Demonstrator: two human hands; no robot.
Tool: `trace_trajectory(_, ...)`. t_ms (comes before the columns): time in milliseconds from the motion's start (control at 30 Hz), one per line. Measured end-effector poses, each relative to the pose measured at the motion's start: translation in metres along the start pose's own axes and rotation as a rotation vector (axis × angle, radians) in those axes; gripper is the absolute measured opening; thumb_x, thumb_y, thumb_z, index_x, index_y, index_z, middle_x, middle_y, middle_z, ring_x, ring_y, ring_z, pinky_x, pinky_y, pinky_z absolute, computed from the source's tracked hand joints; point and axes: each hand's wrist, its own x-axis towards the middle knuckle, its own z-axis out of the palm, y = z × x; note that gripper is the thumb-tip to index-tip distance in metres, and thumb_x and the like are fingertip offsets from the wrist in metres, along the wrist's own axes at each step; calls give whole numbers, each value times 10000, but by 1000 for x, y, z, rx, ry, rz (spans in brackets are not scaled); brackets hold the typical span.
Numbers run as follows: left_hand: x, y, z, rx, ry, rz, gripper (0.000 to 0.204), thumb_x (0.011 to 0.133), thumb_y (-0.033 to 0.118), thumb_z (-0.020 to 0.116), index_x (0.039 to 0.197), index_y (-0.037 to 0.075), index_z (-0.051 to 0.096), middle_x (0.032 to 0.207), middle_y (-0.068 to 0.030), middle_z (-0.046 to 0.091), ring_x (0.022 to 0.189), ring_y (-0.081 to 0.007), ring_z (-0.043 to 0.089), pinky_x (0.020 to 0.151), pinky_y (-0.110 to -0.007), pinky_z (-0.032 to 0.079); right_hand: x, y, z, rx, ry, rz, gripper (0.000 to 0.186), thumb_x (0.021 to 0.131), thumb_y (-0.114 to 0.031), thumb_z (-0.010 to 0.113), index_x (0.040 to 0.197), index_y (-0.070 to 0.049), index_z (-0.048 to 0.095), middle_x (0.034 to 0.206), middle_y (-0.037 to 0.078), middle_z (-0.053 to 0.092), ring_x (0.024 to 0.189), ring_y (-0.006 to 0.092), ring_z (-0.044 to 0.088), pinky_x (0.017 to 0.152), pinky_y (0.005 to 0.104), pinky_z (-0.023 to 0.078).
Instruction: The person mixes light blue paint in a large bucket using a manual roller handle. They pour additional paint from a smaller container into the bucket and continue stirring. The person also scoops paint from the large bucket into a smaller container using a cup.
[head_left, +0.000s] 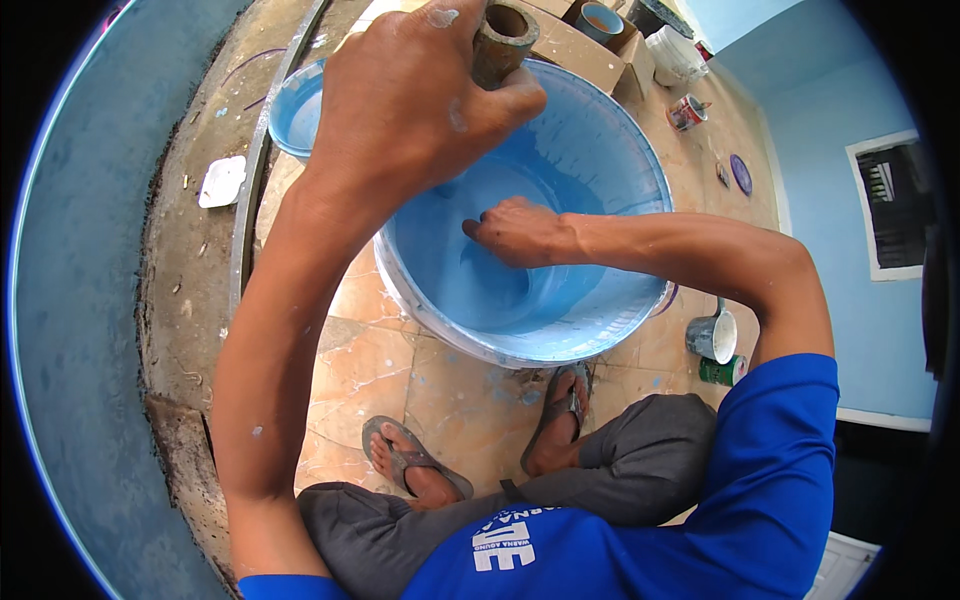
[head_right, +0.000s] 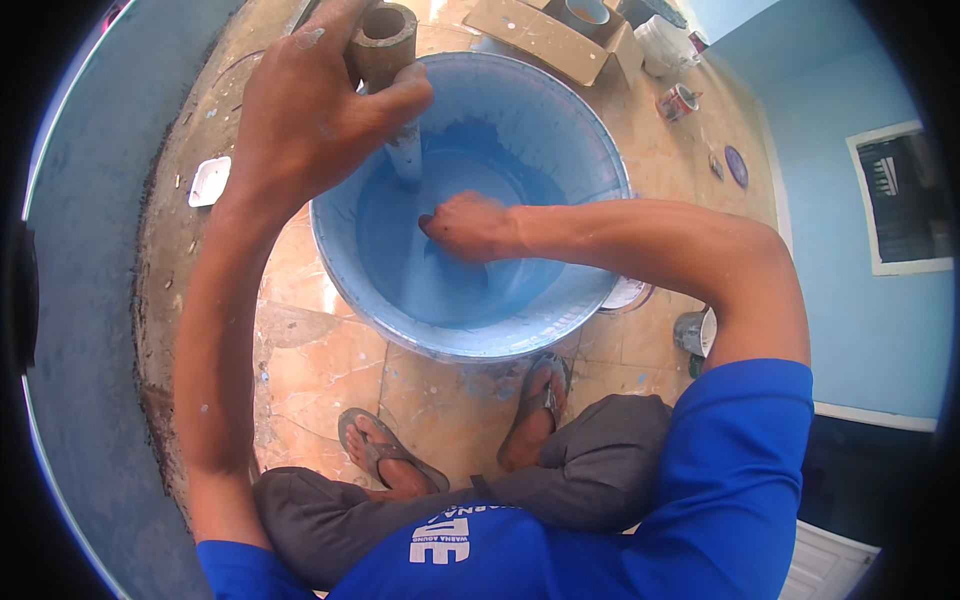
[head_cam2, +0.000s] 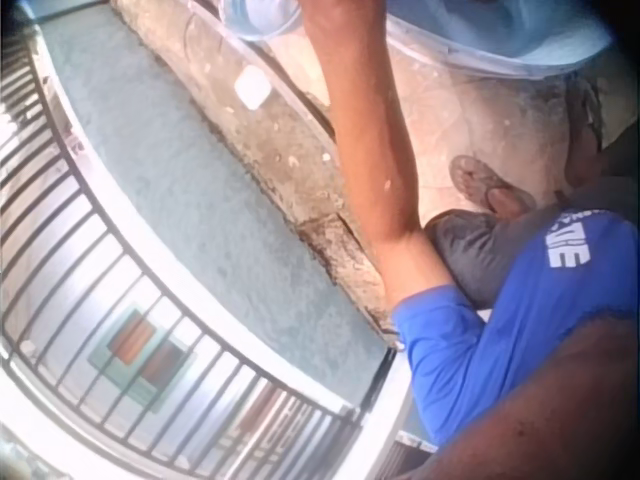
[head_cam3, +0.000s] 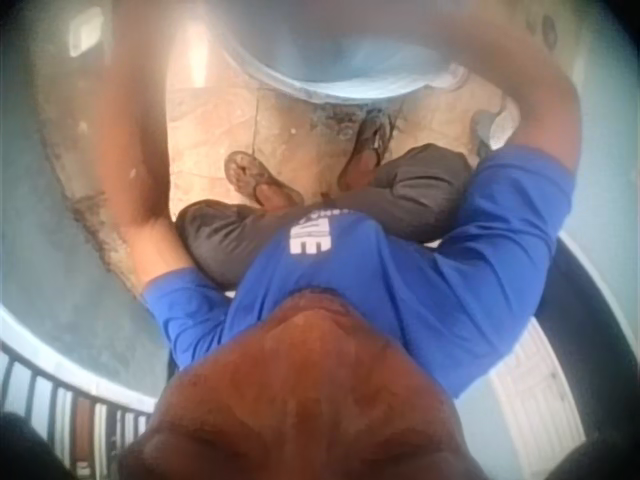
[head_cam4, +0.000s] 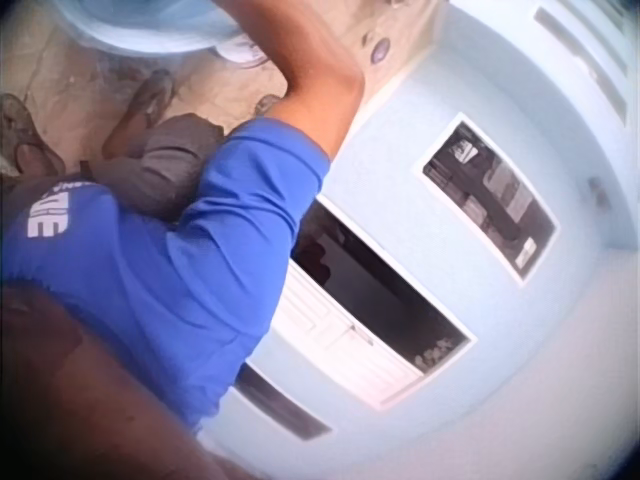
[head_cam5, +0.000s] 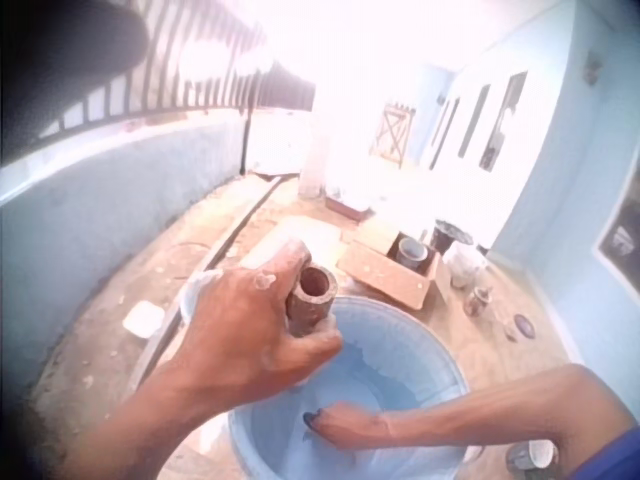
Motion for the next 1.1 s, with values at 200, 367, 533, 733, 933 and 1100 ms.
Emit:
trace_trajectory(200, 3, 0, -1, -7, -56, -8, 422, 766, 230, 766, 1047, -54, 627, 907, -228, 757, 835, -297, 761, 773, -363, 604, -41, 10, -37, 139, 115, 85, 287, 780, -11, 625, 1064, 5, 663, 883, 235, 714, 876, 433, 699, 770, 502, 548)
trace_trajectory(367, 4, -20, 15, 162, 150, 132, 430, 769, 266, 742, 1110, 20, 656, 888, -140, 744, 734, -224, 710, 718, -367, 564, -76, 11, -63, 399, 324, 127, 251, 778, -42, 643, 1017, 25, 681, 833, 221, 702, 802, 381, 702, 714, 442, 548)
trace_trajectory(533, 7, -23, 10, 93, 102, 75, 440, 765, 341, 757, 1057, 30, 649, 882, -192, 746, 807, -359, 732, 766, -445, 571, -109, 11, -85, 650, 453, 163, 252, 825, -52, 633, 1041, 60, 700, 737, 157, 693, 655, 217, 697, 615, 360, 558)
trace_trajectory(733, 10, -26, 9, 48, 120, 70, 430, 773, 332, 750, 1055, 22, 651, 869, -205, 744, 788, -336, 740, 760, -432, 576, -139, 20, -92, 900, 603, 152, 246, 873, -49, 625, 1055, 99, 698, 694, 97, 685, 569, 162, 683, 528, 298, 554)
trace_trajectory(933, 4, -29, 9, -4, 149, 57, 373, 790, 267, 750, 1039, 11, 639, 846, -146, 738, 739, -216, 724, 720, -359, 579, -155, 13, -90, 1065, 695, 167, 257, 903, -90, 655, 1094, 80, 684, 749, 54, 683, 580, 125, 666, 505, 255, 558)
trace_trajectory(1100, 2, -19, 11, -70, 119, 32, 312, 805, 210, 742, 1003, 5, 614, 827, -125, 728, 737, -190, 710, 716, -339, 568, -163, 7, -97, 1111, 760, 164, 244, 883, -58, 645, 1056, 111, 681, 782, 109, 706, 598, 150, 686, 515, 281, 571)
